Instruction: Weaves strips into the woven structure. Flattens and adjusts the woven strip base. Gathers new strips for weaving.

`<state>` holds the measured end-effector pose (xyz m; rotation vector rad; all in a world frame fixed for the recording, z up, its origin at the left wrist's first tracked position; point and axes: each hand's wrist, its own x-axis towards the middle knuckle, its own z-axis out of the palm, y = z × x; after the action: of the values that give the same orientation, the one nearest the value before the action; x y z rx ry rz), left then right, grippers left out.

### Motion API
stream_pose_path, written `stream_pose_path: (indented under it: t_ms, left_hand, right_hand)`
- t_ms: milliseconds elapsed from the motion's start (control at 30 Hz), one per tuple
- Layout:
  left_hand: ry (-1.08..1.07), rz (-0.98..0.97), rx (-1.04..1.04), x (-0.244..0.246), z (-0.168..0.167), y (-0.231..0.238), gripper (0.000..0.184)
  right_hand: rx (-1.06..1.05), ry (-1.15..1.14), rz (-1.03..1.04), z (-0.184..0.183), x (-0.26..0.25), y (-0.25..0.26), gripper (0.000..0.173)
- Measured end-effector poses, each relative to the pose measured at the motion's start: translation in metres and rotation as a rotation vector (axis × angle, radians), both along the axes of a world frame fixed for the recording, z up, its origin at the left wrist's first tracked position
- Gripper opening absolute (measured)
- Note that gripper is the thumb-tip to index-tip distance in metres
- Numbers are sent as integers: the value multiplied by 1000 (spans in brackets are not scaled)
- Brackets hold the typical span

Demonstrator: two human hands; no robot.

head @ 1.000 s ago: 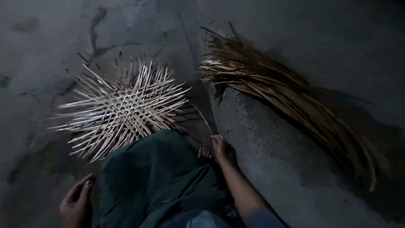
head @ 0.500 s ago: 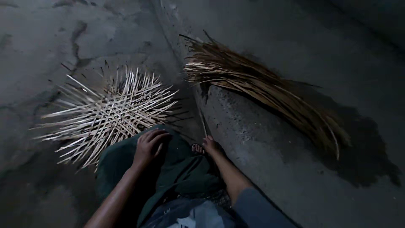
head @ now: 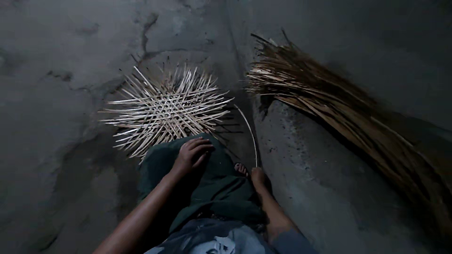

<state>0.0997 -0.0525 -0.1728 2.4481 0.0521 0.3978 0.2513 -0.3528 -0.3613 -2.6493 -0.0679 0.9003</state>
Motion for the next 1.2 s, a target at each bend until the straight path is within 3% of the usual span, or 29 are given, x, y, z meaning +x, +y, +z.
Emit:
stream_pose_path:
  t_ms: [133,267,400,500,600,733,800,900,967,1067,1133,1200]
  left_hand:
    - [-60,5,-45,2,0,5,31]
    - [-157,68,-181,2,6,-1,26]
    - [-127,120,-718,10,41,-44,27]
    - [-108,52,-1052,17,68,-65,43]
    - [-162,87,-1208,16,81,-66,45]
    - [-170,345,-1243,-3,72,-49,26]
    - [-164,450,-1285,-18,63,-35,29]
    - [-137,549,-1288,-35,56,-11,36]
    - [-82,575,-1241,-47,52,4,39]
    - [-97,446,-1278,-62,40,17,45]
    - [-133,410,-1289,-62,41,14,44]
    - [-107,469,-1219,-59,49,8,44]
  right_hand:
    - [526,-200,-86,52,-5,27,37]
    - [851,-543,-84,139,-13,53,44]
    - [1041,-746,45,224,-13,57,39]
    - [1151,-767,248,252,-27,61,30]
    - [1124,-703,468,251,-54,68,27]
    - [947,-414,669,240,-64,68,38]
    - [845,-334,564,229,-50,66,39]
    - [533,-83,404,210,-29,55,44]
    - [564,96,412,203,-20,44,44]
    - [700,270,494,217,12,25,30]
    - [705,138,449,256,48,9,26]
    - [590,-260,270,299,97,-13,25]
